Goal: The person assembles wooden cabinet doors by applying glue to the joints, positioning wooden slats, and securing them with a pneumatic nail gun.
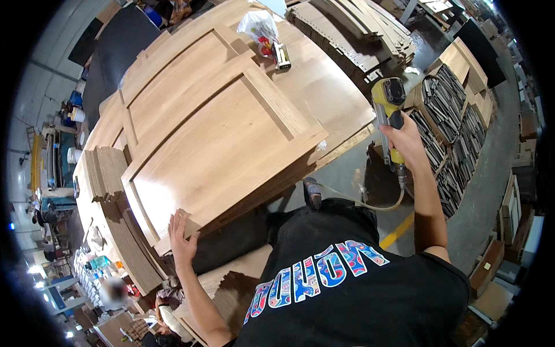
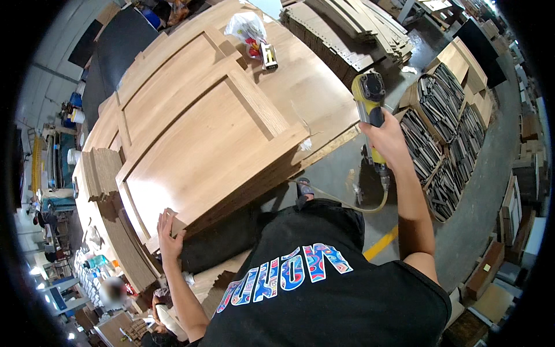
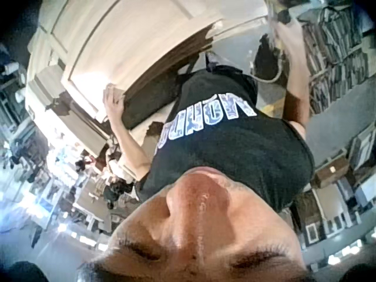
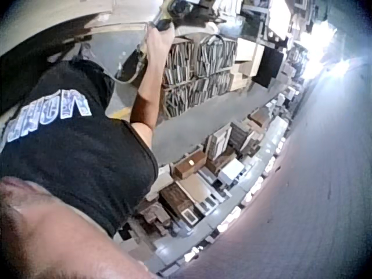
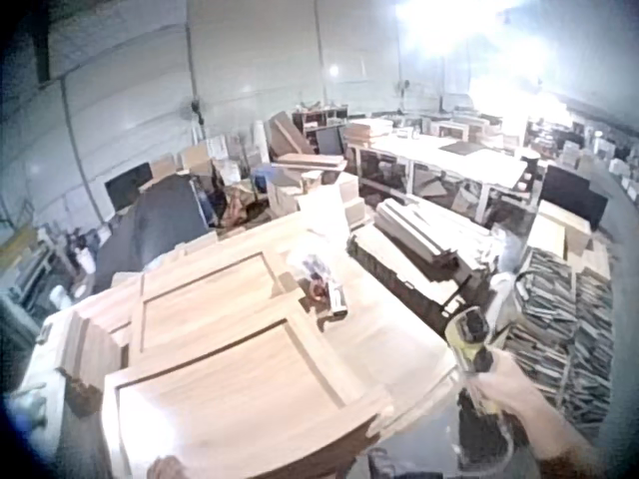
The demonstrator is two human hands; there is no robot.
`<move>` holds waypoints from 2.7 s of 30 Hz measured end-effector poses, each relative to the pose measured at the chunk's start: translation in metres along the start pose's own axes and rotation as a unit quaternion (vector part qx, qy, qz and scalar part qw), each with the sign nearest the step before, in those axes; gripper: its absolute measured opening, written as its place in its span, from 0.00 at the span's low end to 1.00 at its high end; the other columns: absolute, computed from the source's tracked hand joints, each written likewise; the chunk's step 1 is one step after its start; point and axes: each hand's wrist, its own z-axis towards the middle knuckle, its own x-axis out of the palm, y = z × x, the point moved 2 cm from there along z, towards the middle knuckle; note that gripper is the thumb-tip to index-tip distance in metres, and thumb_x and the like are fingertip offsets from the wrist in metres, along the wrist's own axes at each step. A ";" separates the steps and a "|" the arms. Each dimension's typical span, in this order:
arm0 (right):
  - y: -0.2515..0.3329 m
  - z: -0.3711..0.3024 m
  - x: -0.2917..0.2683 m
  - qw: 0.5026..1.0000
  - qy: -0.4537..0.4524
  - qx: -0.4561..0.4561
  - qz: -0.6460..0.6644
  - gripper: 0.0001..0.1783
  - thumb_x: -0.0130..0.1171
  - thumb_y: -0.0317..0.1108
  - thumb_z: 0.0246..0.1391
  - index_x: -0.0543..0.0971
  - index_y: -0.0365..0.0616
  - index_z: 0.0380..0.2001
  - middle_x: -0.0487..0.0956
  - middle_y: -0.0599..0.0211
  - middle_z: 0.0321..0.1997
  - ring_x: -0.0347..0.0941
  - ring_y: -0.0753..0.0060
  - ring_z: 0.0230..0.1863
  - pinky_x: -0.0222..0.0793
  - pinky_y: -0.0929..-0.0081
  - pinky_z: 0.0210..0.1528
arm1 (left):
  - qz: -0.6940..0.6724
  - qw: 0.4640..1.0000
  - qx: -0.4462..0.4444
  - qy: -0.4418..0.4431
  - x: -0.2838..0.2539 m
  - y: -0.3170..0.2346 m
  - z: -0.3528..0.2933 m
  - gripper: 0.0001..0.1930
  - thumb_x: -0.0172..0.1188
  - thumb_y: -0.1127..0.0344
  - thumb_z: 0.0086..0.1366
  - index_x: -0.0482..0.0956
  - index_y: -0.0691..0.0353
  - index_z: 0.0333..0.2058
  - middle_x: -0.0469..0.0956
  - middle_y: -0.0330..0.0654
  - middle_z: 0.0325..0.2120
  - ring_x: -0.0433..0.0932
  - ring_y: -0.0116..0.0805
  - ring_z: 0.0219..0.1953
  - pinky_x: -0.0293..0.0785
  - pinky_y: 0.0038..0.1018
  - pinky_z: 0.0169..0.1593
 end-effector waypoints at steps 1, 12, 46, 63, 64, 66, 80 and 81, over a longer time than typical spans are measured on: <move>-0.005 0.008 -0.001 1.000 0.009 -0.009 -0.002 0.17 0.73 0.30 0.64 0.81 0.39 0.53 0.77 0.76 0.30 0.70 0.81 0.24 0.67 0.75 0.26 | 0.023 1.000 -0.002 -0.010 0.000 -0.014 0.003 0.44 0.77 0.65 0.58 0.75 0.55 0.75 0.65 0.51 0.81 0.59 0.57 0.84 0.56 0.53 0.84; -0.052 0.046 0.112 0.990 0.139 -0.017 0.031 0.23 0.70 0.29 0.62 0.81 0.32 0.58 0.85 0.66 0.40 0.82 0.74 0.33 0.79 0.69 0.38 | -0.041 0.975 0.188 -0.115 0.107 -0.311 0.140 0.42 0.82 0.51 0.59 0.79 0.60 0.69 0.81 0.45 0.69 0.76 0.46 0.74 0.68 0.46 0.78; -0.040 0.016 0.153 0.988 0.154 -0.006 -0.008 0.23 0.68 0.29 0.63 0.82 0.30 0.58 0.88 0.59 0.48 0.83 0.69 0.50 0.77 0.68 0.58 | -0.097 0.982 0.157 -0.044 0.100 -0.276 0.141 0.36 0.81 0.58 0.55 0.85 0.53 0.65 0.79 0.33 0.73 0.74 0.43 0.76 0.72 0.45 0.78; -0.042 0.020 0.152 0.985 0.169 0.013 -0.003 0.21 0.69 0.24 0.62 0.82 0.29 0.57 0.88 0.63 0.52 0.82 0.76 0.50 0.78 0.73 0.57 | -0.104 0.981 0.149 -0.065 0.102 -0.275 0.142 0.34 0.84 0.56 0.53 0.89 0.50 0.60 0.83 0.28 0.69 0.78 0.37 0.73 0.77 0.39 0.76; -0.044 0.020 0.152 0.986 0.169 0.008 0.000 0.20 0.69 0.24 0.62 0.82 0.29 0.56 0.88 0.63 0.53 0.82 0.76 0.50 0.78 0.73 0.57 | -0.100 0.981 0.152 -0.070 0.103 -0.274 0.142 0.34 0.85 0.55 0.52 0.89 0.49 0.60 0.83 0.27 0.69 0.79 0.36 0.73 0.78 0.39 0.75; -0.043 0.021 0.152 0.985 0.170 0.014 0.003 0.19 0.69 0.24 0.62 0.82 0.29 0.55 0.89 0.62 0.53 0.82 0.76 0.49 0.78 0.73 0.57 | -0.097 0.980 0.155 -0.074 0.104 -0.273 0.142 0.34 0.85 0.54 0.52 0.88 0.48 0.60 0.83 0.26 0.69 0.80 0.36 0.72 0.79 0.39 0.74; 0.076 0.000 0.071 0.957 0.274 0.066 -0.063 0.10 0.68 0.25 0.62 0.78 0.34 0.43 0.81 0.68 0.27 0.79 0.76 0.24 0.78 0.74 0.28 | -0.107 0.983 0.136 -0.055 0.103 -0.270 0.139 0.35 0.81 0.47 0.58 0.86 0.47 0.64 0.82 0.30 0.70 0.77 0.36 0.74 0.75 0.38 0.77; 0.078 -0.002 0.073 0.950 0.293 0.078 -0.080 0.10 0.68 0.25 0.62 0.79 0.33 0.43 0.81 0.68 0.27 0.79 0.76 0.24 0.78 0.74 0.29 | -0.106 0.983 0.137 -0.057 0.105 -0.269 0.139 0.35 0.81 0.47 0.58 0.86 0.47 0.65 0.82 0.31 0.70 0.77 0.36 0.74 0.75 0.38 0.77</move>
